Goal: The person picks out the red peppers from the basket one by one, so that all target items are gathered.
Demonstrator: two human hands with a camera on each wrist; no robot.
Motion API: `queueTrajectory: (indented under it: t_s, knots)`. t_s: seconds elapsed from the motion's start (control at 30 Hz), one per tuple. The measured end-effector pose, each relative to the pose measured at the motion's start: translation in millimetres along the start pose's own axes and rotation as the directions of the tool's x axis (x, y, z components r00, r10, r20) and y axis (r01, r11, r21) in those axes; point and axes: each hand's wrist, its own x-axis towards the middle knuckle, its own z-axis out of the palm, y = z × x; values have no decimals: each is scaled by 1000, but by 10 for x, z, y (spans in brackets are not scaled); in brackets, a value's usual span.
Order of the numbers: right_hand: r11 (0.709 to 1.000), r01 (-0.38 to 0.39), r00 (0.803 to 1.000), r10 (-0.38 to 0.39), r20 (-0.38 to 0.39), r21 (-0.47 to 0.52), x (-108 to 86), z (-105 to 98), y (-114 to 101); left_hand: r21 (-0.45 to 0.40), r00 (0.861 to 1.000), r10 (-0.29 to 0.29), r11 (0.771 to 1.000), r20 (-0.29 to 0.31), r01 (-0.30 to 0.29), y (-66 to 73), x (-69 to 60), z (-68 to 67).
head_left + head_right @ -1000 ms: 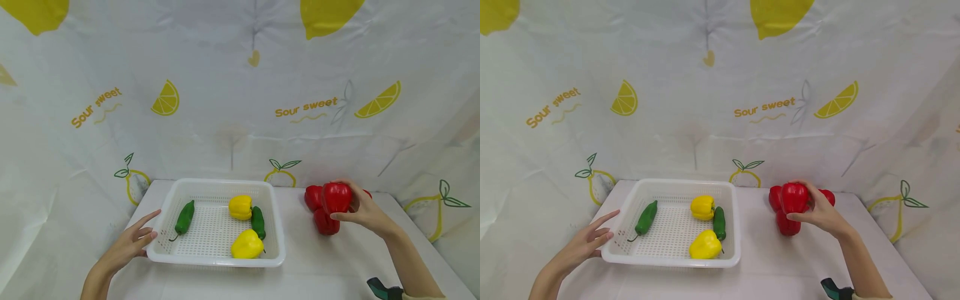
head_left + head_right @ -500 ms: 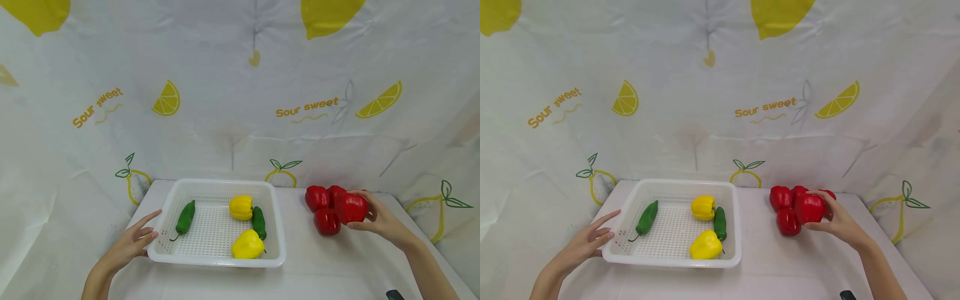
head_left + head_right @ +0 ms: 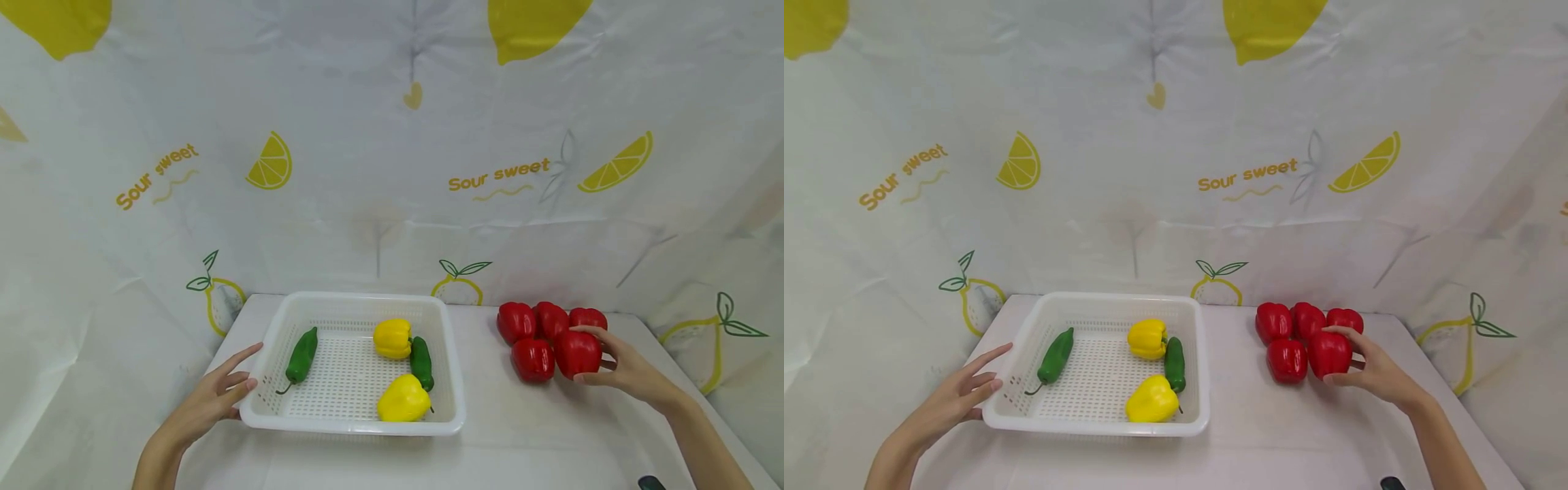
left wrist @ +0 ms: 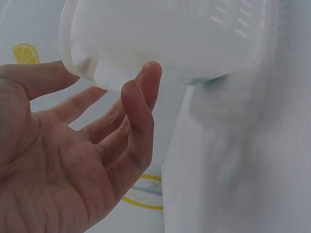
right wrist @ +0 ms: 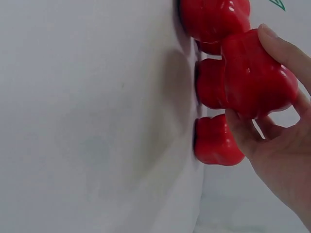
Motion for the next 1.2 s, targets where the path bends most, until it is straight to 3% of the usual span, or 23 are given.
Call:
queueTrajectory:
  t_s: [0.27, 0.53, 0.77, 1.2]
  knots:
    - [999, -38, 999, 38, 32, -24, 36, 72, 100, -1, 1000, 6, 1000, 6, -6, -6, 9, -13]
    - [999, -46, 996, 44, 72, 24, 22, 146, 150, 7, 1000, -10, 1000, -1, 10, -13, 9, -10]
    - [999, -33, 999, 33, 34, 4, 34, 163, 153, 6, 1000, 8, 1000, 16, -8, -20, -1, -24]
    - [1000, -9, 999, 11, 41, -28, -17, 159, 114, 36, 999, 26, 999, 25, -27, -48, -39, -20]
